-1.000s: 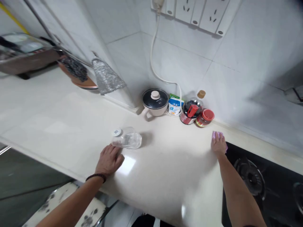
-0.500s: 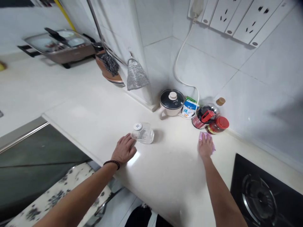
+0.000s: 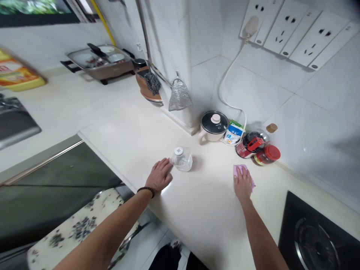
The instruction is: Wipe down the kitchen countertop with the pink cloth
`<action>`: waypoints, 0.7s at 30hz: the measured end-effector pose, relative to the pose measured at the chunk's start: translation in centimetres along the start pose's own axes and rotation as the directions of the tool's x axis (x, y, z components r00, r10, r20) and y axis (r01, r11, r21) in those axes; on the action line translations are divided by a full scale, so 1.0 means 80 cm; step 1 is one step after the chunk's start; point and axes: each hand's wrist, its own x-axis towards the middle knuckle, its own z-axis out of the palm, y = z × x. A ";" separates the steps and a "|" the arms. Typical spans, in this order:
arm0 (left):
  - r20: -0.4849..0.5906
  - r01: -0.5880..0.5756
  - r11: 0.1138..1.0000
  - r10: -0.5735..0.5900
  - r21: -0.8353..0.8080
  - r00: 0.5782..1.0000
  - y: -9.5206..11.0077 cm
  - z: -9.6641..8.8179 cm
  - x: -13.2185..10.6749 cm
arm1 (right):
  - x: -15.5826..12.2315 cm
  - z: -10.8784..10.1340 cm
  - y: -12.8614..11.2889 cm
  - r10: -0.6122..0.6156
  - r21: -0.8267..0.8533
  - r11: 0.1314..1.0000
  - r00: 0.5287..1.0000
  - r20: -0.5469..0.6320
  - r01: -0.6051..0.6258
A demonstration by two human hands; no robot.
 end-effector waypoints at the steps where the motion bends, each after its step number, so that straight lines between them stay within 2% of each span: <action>1: 0.003 0.001 1.000 -0.001 -0.006 1.000 0.000 0.000 0.000 | -0.004 0.002 0.003 0.023 -0.008 1.000 1.000 -0.008 -0.023; 3: 0.006 0.004 1.000 -0.004 -0.015 1.000 0.001 0.000 -0.001 | -0.001 0.007 -0.004 0.056 -0.018 0.998 0.998 -0.014 -0.056; 5: 0.007 0.001 1.000 -0.001 -0.023 1.000 0.001 0.001 -0.002 | 0.016 0.011 -0.023 0.052 -0.017 0.998 0.999 -0.011 -0.052; 9: -0.001 -0.001 0.999 0.001 -0.046 1.000 0.001 0.002 -0.005 | 0.077 0.016 -0.079 0.007 0.019 1.000 1.000 -0.009 -0.007; 12: -0.003 -0.002 0.999 0.001 -0.050 1.000 0.001 0.004 -0.007 | 0.120 0.018 -0.121 0.046 0.055 0.998 0.999 -0.022 -0.044; 14: 0.000 -0.006 0.999 0.006 -0.045 1.000 0.001 0.004 -0.008 | 0.136 0.019 -0.148 0.053 0.080 0.995 0.998 -0.020 -0.052; 17: 0.005 -0.008 0.999 0.008 -0.051 1.000 0.003 0.004 -0.008 | 0.137 0.021 -0.192 -0.021 0.115 0.993 1.000 -0.011 0.022; 21: 0.018 0.009 0.997 -0.007 -0.081 1.000 0.006 0.002 -0.007 | 0.106 0.019 -0.237 -0.158 0.128 0.979 0.987 0.004 0.156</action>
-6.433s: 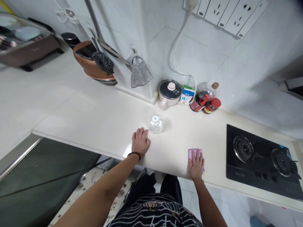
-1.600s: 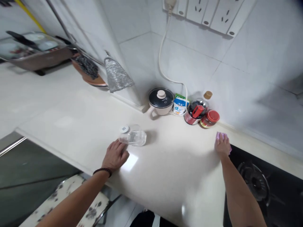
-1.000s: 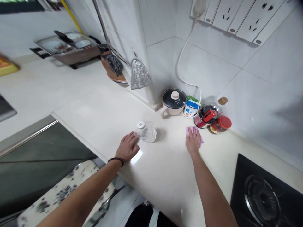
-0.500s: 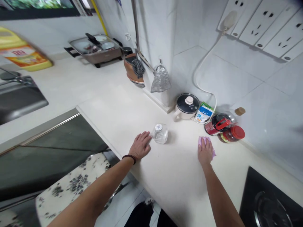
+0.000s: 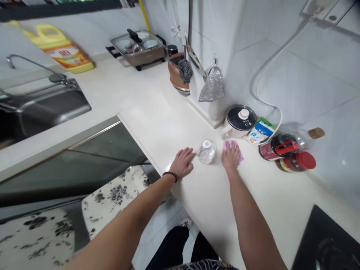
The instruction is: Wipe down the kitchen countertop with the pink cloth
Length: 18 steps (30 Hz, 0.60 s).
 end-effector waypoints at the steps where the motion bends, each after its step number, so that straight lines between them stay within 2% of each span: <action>1: 0.002 0.003 1.000 -0.003 -0.009 1.000 0.001 -0.001 0.001 | -0.010 -0.001 -0.004 -0.026 -0.005 1.000 1.000 0.011 0.026; 3: 0.001 0.005 1.000 -0.005 -0.022 1.000 0.002 -0.002 0.002 | -0.031 -0.006 0.004 -0.066 -0.026 0.997 0.997 0.036 0.067; 5: -0.002 0.004 1.000 -0.004 -0.026 1.000 0.003 -0.003 0.003 | -0.056 -0.014 0.031 -0.060 -0.060 0.996 0.997 0.049 0.062; 8: -0.011 0.001 1.000 -0.001 -0.022 1.000 0.002 -0.001 0.004 | -0.103 -0.032 0.097 0.047 -0.117 0.992 0.998 0.031 -0.043; 11: -0.021 0.009 1.000 -0.009 -0.018 1.000 0.001 0.003 0.005 | -0.169 -0.053 0.174 0.191 -0.165 0.967 0.981 -0.032 -0.194; 15: -0.026 0.020 0.999 -0.021 -0.029 0.999 0.001 0.008 0.006 | -0.282 -0.080 0.264 0.422 -0.177 0.881 0.898 -0.124 -0.439; 18: -0.026 0.024 0.999 -0.025 -0.033 0.999 0.003 0.007 0.006 | -0.357 -0.090 0.303 0.516 -0.158 0.826 0.839 -0.175 -0.541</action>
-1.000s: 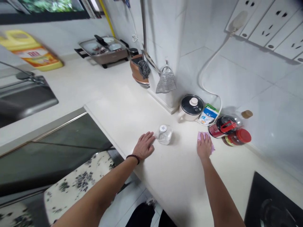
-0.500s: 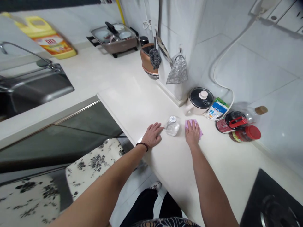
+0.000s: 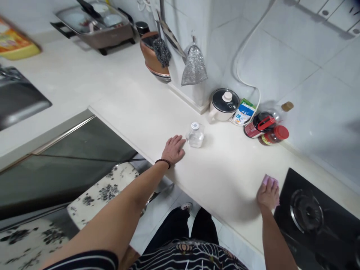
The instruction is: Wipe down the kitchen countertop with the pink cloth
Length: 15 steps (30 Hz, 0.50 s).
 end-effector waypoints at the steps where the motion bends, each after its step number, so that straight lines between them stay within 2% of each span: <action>1: 0.002 -0.001 1.000 0.001 -0.001 1.000 0.000 -0.001 0.000 | -0.012 -0.001 0.013 0.015 0.006 1.000 1.000 -0.012 -0.015; 2: 0.007 -0.002 1.000 0.002 -0.003 1.000 0.001 -0.002 0.000 | -0.022 -0.001 0.020 0.035 0.013 0.999 0.999 -0.022 -0.035; 4: 0.014 -0.003 1.000 0.003 -0.005 1.000 0.001 -0.003 0.000 | -0.035 -0.001 0.012 0.137 0.025 0.990 0.990 -0.039 -0.136; 6: 0.017 -0.003 1.000 0.003 -0.001 1.000 0.001 -0.003 -0.001 | -0.040 -0.002 -0.022 0.255 0.024 0.967 0.966 -0.032 -0.255; 8: 0.013 -0.005 1.000 0.005 0.006 1.000 0.000 -0.002 -0.001 | -0.042 -0.002 -0.075 0.258 0.011 0.966 0.966 0.014 -0.258; 11: 0.004 -0.011 1.000 0.011 0.015 1.000 -0.001 0.000 -0.001 | -0.050 -0.001 -0.175 0.032 0.015 0.999 0.991 0.132 -0.034; 13: 0.002 -0.015 1.000 0.015 0.018 1.000 -0.002 0.000 -0.001 | -0.064 0.000 -0.246 -0.163 0.067 0.986 0.961 0.222 0.151; 15: 0.003 -0.018 1.000 0.018 0.021 1.000 -0.003 0.000 -0.001 | -0.084 0.000 -0.310 -0.297 0.129 0.954 0.913 0.280 0.271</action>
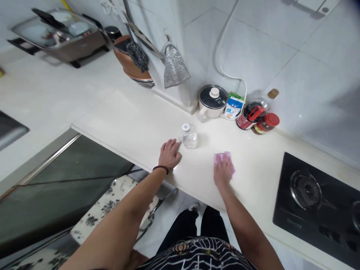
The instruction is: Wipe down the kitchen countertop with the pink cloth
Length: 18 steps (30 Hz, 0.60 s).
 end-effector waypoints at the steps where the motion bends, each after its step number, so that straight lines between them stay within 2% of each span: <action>1: 0.002 -0.001 1.000 0.001 0.001 1.000 0.000 0.000 0.000 | -0.002 0.004 -0.029 -0.077 0.022 0.997 0.997 0.019 0.077; 4: 0.007 -0.005 1.000 0.005 -0.003 1.000 -0.001 -0.002 0.000 | -0.016 0.008 -0.084 -0.255 0.083 0.964 0.966 0.033 0.251; 6: 0.009 -0.005 1.000 0.005 -0.008 1.000 -0.002 -0.002 0.000 | -0.027 0.006 -0.090 -0.326 0.102 0.941 0.945 0.030 0.322; 8: 0.010 -0.005 1.000 0.005 -0.013 1.000 -0.002 -0.002 0.001 | -0.038 0.003 -0.073 -0.358 0.102 0.930 0.933 0.026 0.354; 11: 0.008 -0.007 1.000 0.007 -0.021 1.000 -0.002 -0.001 0.002 | -0.061 0.002 -0.010 -0.281 0.058 0.958 0.960 0.009 0.280; 14: 0.005 -0.008 1.000 0.008 -0.026 1.000 -0.002 0.000 0.002 | -0.097 0.006 0.080 -0.078 -0.044 0.996 0.996 -0.053 0.076; 16: 0.002 -0.004 1.000 0.004 -0.026 1.000 -0.001 0.000 0.002 | -0.129 0.010 0.145 0.039 -0.083 0.995 0.989 -0.142 -0.051; 18: 0.001 0.007 1.000 -0.007 -0.024 1.000 0.000 0.001 0.002 | -0.163 0.012 0.203 0.139 -0.073 0.983 0.947 -0.290 -0.167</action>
